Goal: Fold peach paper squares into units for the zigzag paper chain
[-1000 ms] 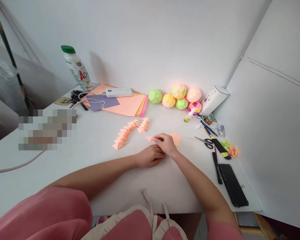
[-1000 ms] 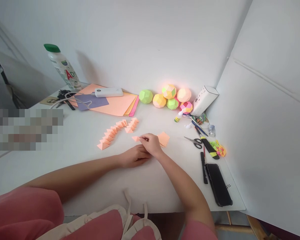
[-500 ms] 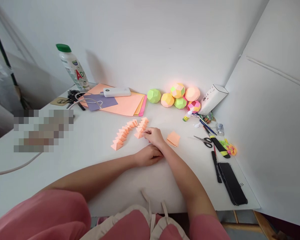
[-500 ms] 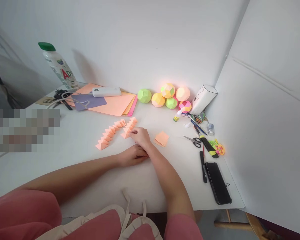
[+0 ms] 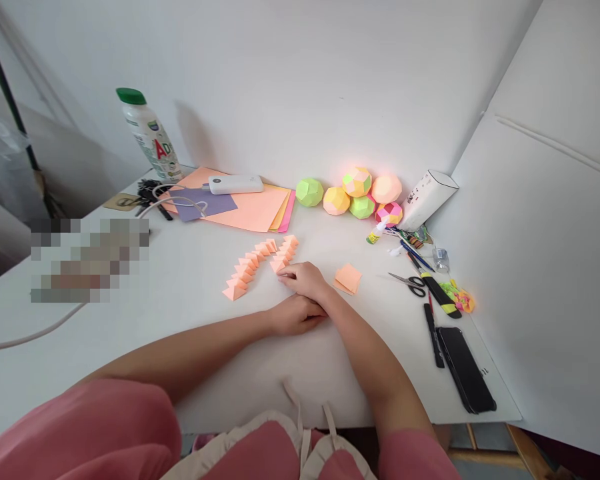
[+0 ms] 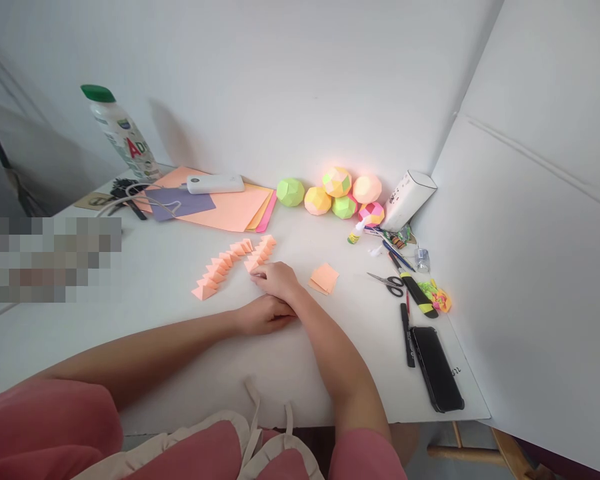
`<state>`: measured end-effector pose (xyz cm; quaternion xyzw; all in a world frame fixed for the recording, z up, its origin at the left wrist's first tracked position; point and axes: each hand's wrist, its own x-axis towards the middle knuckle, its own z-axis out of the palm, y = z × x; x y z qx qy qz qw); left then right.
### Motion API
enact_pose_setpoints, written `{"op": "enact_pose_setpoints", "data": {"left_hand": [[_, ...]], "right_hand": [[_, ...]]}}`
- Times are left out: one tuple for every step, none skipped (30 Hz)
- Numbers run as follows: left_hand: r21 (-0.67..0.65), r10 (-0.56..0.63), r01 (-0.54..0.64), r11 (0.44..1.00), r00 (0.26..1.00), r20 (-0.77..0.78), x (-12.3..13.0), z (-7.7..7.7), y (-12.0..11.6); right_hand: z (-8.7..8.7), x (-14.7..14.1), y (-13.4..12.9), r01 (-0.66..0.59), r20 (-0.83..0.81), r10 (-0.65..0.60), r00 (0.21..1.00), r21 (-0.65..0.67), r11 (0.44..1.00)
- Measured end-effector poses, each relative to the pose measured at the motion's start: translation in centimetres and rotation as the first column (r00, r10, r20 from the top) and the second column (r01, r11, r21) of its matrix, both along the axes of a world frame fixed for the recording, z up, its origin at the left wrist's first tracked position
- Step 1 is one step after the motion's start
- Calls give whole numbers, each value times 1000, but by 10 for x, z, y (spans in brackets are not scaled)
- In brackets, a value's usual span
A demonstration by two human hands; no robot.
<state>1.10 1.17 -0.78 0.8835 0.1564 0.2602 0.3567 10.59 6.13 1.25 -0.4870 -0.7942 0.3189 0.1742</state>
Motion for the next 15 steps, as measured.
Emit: {"op": "enact_pose_setpoints", "data": {"left_hand": [[6,0,0,1000,1000,-3,0,-1,0],[12,-1,1,1000,1000,-3,0,-1,0],[17,-3,3,1000,1000,-1,0,-2,0],[19,-4,4,1000,1000,4,0,-3,0],[20,-6,6,1000,1000,9,0,-3,0],[18,-8,8,1000,1000,14,0,-3,0],[16,-10,10,1000,1000,16,0,-3,0],[15,-11,11,1000,1000,16,0,-3,0],[17,-10,10,1000,1000,16,1,-2,0],[25,-5,5,1000,1000,17,1,-1,1],[37,0,-1,999,1000,20,1,0,1],[52,5,-7,999,1000,24,2,1,2],[69,6,-9,998,999,33,2,2,3],[85,-8,5,996,999,37,2,3,3],[97,-22,18,995,999,38,2,3,4]], "right_hand": [[-1,1,-1,0,-13,0,1000,-5,1000],[-1,1,-2,-1,-22,1,1000,-8,1000],[-2,1,-3,0,-28,0,1000,-3,1000],[-2,2,-5,5,-30,-5,1000,14,1000],[-2,3,-6,16,-28,-15,1000,44,999],[-1,4,-8,35,-22,-33,999,91,995],[-1,6,-9,60,-8,-60,998,157,986],[1,9,-11,86,15,-92,996,233,969],[2,14,-13,113,45,-134,990,314,943],[3,20,-16,127,91,-175,980,387,913],[4,28,-19,132,137,-214,967,446,885],[5,37,-23,143,180,-262,948,494,858],[4,47,-28,151,215,-305,928,529,835],[3,59,-33,171,233,-350,907,554,815],[2,70,-38,193,245,-386,890,563,803]]}}
